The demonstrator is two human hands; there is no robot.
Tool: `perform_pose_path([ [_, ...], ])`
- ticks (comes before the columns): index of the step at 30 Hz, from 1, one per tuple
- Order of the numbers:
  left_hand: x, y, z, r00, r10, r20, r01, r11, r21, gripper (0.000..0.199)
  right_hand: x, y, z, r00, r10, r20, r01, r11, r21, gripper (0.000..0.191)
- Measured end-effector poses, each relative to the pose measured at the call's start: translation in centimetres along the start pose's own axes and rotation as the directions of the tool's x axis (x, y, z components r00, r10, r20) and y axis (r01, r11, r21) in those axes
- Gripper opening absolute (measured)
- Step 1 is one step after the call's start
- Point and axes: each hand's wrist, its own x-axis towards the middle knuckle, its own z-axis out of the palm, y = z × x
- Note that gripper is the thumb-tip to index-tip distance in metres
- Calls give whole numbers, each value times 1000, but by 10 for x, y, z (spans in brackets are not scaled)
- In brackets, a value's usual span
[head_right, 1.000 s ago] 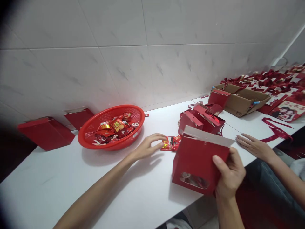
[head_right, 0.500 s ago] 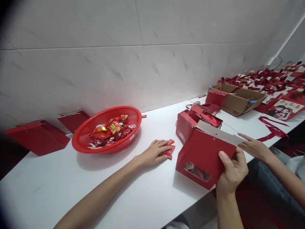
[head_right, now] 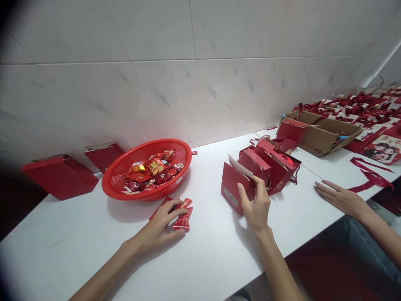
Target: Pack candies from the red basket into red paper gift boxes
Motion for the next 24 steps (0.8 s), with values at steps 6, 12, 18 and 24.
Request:
perform_pose_path([
  [6,-10,-1,2,1000,-4,-25,3,1000,-30,56,1,1,2,998,4,60,-5,1000,16,51],
  [12,17,9,-7,992,115,-59,-121,987,-108,46,13,-7,1,999,-1,33,-1,997,78,51],
  [18,68,29,-16,959,218,-182,-259,933,-250,48,14,-10,2,1000,10,12,-10,999,38,25],
  [24,121,45,-4,945,209,-254,-306,838,-452,70,12,-14,-2,984,-152,95,136,978,157,17],
])
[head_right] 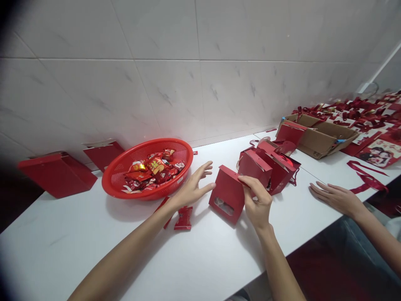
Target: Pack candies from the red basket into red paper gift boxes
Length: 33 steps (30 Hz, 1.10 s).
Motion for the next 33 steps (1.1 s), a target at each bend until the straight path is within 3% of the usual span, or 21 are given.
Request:
perform_pose_path([
  [5,22,-5,13,999,40,6,-39,994,-98,63,-3,-3,-2,998,-42,40,42,999,5,16],
  [11,20,-8,17,1000,-3,10,4,992,-128,55,-5,-10,4,998,-44,47,44,999,0,14],
  [14,17,-9,12,1000,2,4,-1,993,-119,57,-5,-14,10,996,-72,54,74,997,-30,18],
  [17,10,-10,-5,1000,1,-19,-3,994,-106,59,-3,-11,12,994,-100,53,103,992,-76,17],
  [21,-12,-2,-45,998,-28,-60,23,996,-87,35,2,4,7,996,-88,-33,80,977,-197,14],
  [25,-47,18,-74,996,-76,41,75,997,34,21,10,22,2,987,-122,-107,83,945,-316,15],
  [28,-71,25,-78,992,-98,85,88,989,122,21,15,30,1,977,-163,-137,102,923,-370,17],
  [33,-100,18,-58,965,-180,193,112,942,317,31,21,34,6,969,-231,-85,173,883,-437,16],
])
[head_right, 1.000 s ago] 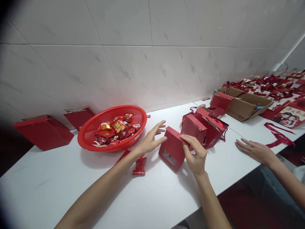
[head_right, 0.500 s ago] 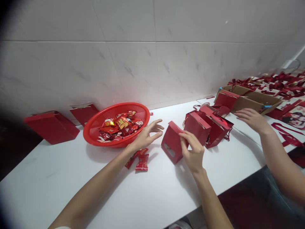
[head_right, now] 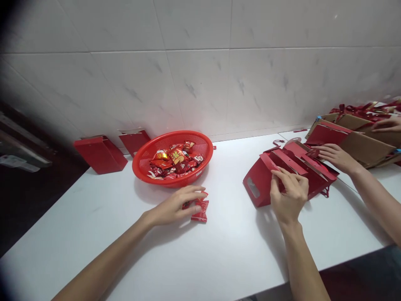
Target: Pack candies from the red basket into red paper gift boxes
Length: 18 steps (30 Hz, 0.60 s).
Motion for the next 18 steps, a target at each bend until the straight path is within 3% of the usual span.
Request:
perform_pose_path([
  [4,-8,-3,15,995,-52,88,37,986,166,28,5,-11,4,994,-106,-12,105,992,-66,13],
  [9,-21,-15,16,995,-87,56,75,980,184,34,15,-34,2,979,-205,3,205,978,-26,5],
  [15,-37,-19,16,990,-137,24,130,973,191,36,11,-75,3,934,-347,89,308,905,292,19],
  [18,-48,-10,0,994,-105,40,100,989,105,36,-4,-96,11,887,-426,179,283,807,517,23],
])
